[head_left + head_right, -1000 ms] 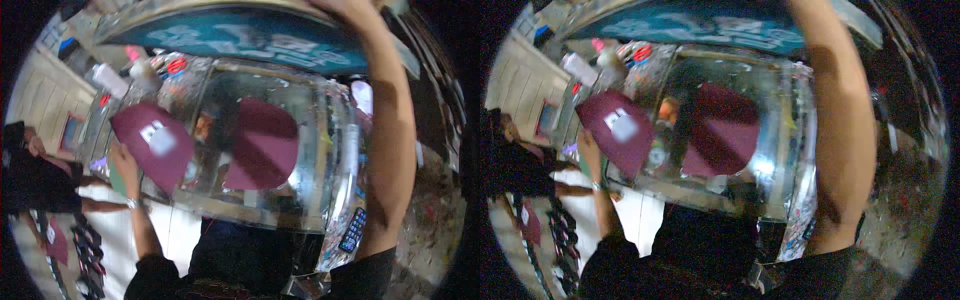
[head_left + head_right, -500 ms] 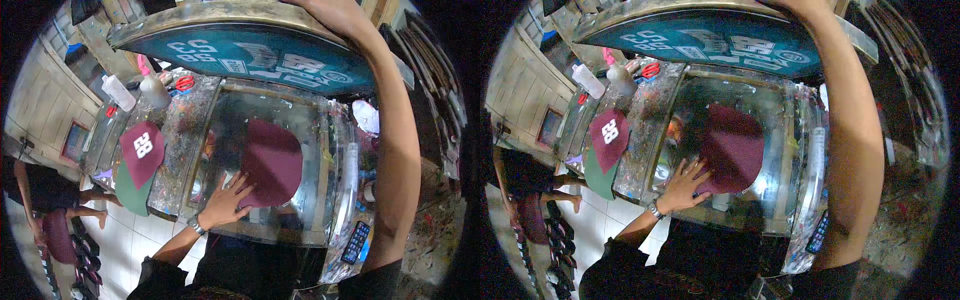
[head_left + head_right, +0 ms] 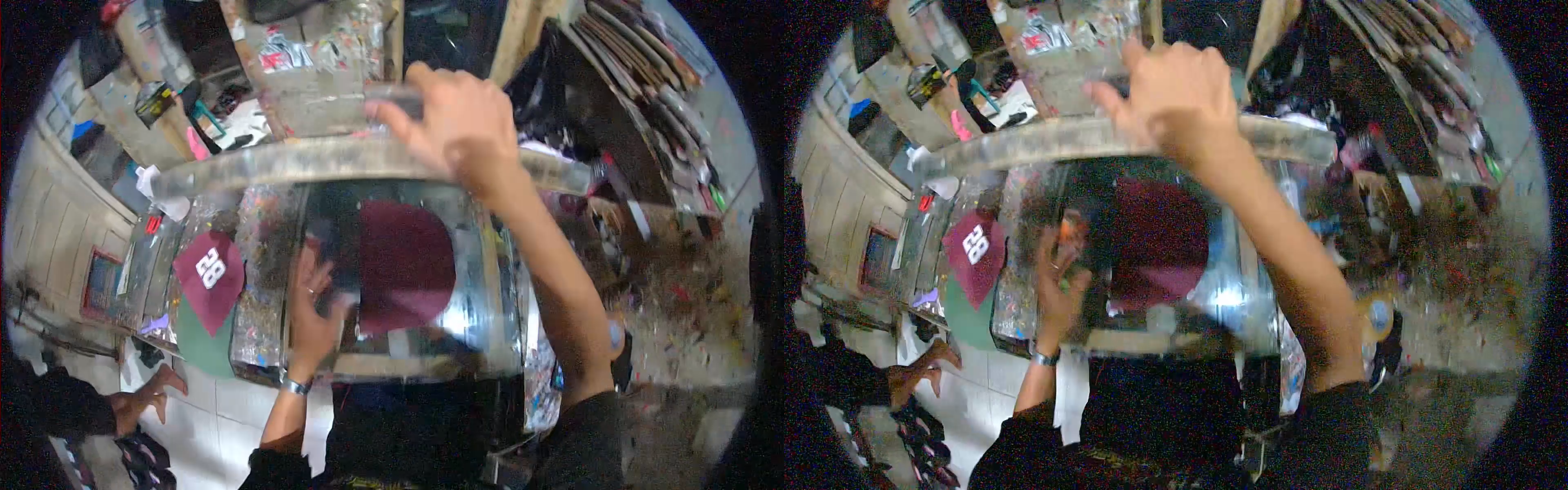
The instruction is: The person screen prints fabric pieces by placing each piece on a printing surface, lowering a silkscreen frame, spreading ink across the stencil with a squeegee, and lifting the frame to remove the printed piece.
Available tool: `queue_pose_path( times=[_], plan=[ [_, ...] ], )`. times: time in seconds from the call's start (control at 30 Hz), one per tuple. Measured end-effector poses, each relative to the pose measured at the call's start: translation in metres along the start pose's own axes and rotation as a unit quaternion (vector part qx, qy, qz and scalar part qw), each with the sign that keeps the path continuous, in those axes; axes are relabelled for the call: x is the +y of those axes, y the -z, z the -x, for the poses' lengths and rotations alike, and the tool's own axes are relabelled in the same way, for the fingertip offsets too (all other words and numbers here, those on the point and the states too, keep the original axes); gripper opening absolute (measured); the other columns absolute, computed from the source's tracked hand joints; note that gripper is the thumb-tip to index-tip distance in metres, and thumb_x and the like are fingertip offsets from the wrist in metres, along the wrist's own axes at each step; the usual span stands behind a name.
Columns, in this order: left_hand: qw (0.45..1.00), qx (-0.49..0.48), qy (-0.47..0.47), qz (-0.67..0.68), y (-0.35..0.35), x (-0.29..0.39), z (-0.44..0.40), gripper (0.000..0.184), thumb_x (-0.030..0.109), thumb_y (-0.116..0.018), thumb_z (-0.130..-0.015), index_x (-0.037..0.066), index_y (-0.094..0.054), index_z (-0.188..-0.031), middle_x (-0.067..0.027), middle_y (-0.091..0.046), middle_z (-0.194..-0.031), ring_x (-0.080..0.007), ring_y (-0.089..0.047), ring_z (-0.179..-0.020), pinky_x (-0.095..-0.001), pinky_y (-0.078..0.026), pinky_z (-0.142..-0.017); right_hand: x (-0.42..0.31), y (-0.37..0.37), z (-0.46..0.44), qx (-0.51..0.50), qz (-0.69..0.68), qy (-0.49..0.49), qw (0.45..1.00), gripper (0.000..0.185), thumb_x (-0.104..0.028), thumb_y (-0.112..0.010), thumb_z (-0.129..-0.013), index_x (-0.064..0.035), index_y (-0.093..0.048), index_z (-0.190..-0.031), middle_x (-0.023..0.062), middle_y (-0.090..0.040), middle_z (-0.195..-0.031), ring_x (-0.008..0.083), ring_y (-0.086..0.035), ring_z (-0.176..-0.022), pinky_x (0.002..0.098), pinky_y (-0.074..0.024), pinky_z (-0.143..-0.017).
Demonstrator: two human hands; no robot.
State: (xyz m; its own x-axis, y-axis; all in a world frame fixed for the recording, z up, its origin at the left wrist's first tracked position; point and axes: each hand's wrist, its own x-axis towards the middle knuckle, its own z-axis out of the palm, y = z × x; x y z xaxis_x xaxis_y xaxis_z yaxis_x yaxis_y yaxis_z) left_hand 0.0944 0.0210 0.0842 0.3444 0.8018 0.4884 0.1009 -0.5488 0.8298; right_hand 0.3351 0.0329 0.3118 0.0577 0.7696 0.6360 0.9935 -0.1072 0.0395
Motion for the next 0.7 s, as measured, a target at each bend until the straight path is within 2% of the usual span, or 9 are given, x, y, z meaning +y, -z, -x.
queue_pose_path(
  times=[0.03,0.07,0.17,0.2,0.23,0.33,0.43,0.53,0.7],
  plan=[
    [0.984,0.108,0.023,0.137,0.009,0.008,-0.003,0.055,0.027,-0.061,-0.096,0.001,-0.037,-0.139,-0.0184,-0.041,-0.143,-0.0281,-0.051,-0.127,-0.0427,-0.047,-0.100,-0.003,-0.023,0.035,0.123,-0.004,0.069,0.990,0.050,-0.056,-0.055,-0.088,-0.0071,-0.065,-0.097,0.0140,-0.067,-0.082,0.0280,-0.066,-0.079,0.0497,-0.0454,-0.088],
    [0.984,0.107,0.026,0.141,0.019,0.017,0.000,0.055,0.027,-0.061,-0.096,0.001,-0.037,-0.139,-0.0184,-0.041,-0.143,-0.0281,-0.051,-0.127,-0.0427,-0.047,-0.100,-0.012,-0.031,0.064,0.123,-0.026,0.076,0.989,0.041,-0.049,-0.060,-0.087,-0.0088,-0.063,-0.093,0.0102,-0.063,-0.080,0.0252,-0.061,-0.079,0.0543,-0.0355,-0.096],
    [0.910,0.194,0.283,0.232,0.038,0.007,0.029,0.040,0.025,-0.058,-0.099,-0.002,-0.040,-0.122,-0.0120,-0.051,-0.113,-0.0187,-0.061,-0.096,-0.0356,-0.056,-0.083,-0.032,-0.058,0.141,-0.008,-0.074,0.077,0.994,0.033,-0.042,-0.066,-0.084,-0.0097,-0.061,-0.091,0.0102,-0.063,-0.078,0.0259,-0.063,-0.081,0.0703,-0.0183,-0.106],
    [0.902,0.182,0.336,0.203,0.035,-0.025,0.052,0.038,0.025,-0.058,-0.099,-0.003,-0.041,-0.117,-0.0105,-0.052,-0.104,-0.0173,-0.061,-0.090,-0.0353,-0.058,-0.081,-0.033,-0.078,0.160,-0.066,-0.080,0.068,0.992,0.034,-0.040,-0.067,-0.084,-0.0083,-0.061,-0.094,0.0100,-0.065,-0.082,0.0272,-0.066,-0.084,0.0696,-0.0227,-0.104],
    [0.898,0.181,0.349,0.200,0.032,-0.039,0.064,0.036,0.025,-0.058,-0.099,-0.003,-0.042,-0.112,-0.0102,-0.054,-0.100,-0.0174,-0.062,-0.087,-0.0340,-0.058,-0.077,-0.032,-0.091,0.169,-0.194,-0.093,0.026,0.976,0.035,-0.039,-0.067,-0.084,-0.0080,-0.061,-0.098,0.0124,-0.068,-0.082,0.0312,-0.068,-0.083,0.0620,-0.0399,-0.094],
    [0.909,0.151,0.362,0.142,0.031,-0.063,0.094,0.032,0.024,-0.058,-0.099,-0.003,-0.044,-0.106,-0.0101,-0.058,-0.091,-0.0175,-0.065,-0.078,-0.0320,-0.059,-0.070,-0.005,-0.111,0.165,-0.342,-0.198,0.032,0.918,0.035,-0.038,-0.067,-0.084,-0.0091,-0.059,-0.102,0.0155,-0.067,-0.078,0.0350,-0.068,-0.077,0.0516,-0.0504,-0.076],
    [0.937,0.140,0.312,0.074,0.027,-0.066,0.092,0.028,0.021,-0.057,-0.099,-0.004,-0.045,-0.103,-0.0115,-0.061,-0.084,-0.0180,-0.066,-0.070,-0.0305,-0.058,-0.065,-0.009,-0.107,0.182,-0.346,-0.189,0.071,0.916,0.034,-0.035,-0.066,-0.085,-0.0102,-0.056,-0.106,0.0175,-0.066,-0.075,0.0366,-0.067,-0.073,0.0462,-0.0510,-0.063],
    [0.942,0.168,0.280,0.077,0.022,-0.060,0.092,0.021,0.014,-0.056,-0.099,-0.004,-0.047,-0.102,-0.0140,-0.064,-0.081,-0.0184,-0.068,-0.069,-0.0286,-0.055,-0.060,-0.016,-0.147,0.195,-0.207,-0.115,0.130,0.963,0.032,-0.034,-0.063,-0.087,-0.0102,-0.055,-0.108,0.0137,-0.068,-0.075,0.0343,-0.067,-0.066,0.0538,-0.0488,-0.072],
    [0.926,0.151,0.322,0.128,0.029,-0.071,0.095,0.019,0.011,-0.056,-0.098,-0.004,-0.046,-0.105,-0.0153,-0.065,-0.084,-0.0202,-0.068,-0.068,-0.0304,-0.058,-0.060,0.027,-0.214,0.110,-0.196,-0.089,0.064,0.974,0.029,-0.032,-0.069,-0.082,-0.0097,-0.058,-0.097,0.0138,-0.066,-0.072,0.0357,-0.066,-0.072,0.0534,-0.0490,-0.077]
  ],
)
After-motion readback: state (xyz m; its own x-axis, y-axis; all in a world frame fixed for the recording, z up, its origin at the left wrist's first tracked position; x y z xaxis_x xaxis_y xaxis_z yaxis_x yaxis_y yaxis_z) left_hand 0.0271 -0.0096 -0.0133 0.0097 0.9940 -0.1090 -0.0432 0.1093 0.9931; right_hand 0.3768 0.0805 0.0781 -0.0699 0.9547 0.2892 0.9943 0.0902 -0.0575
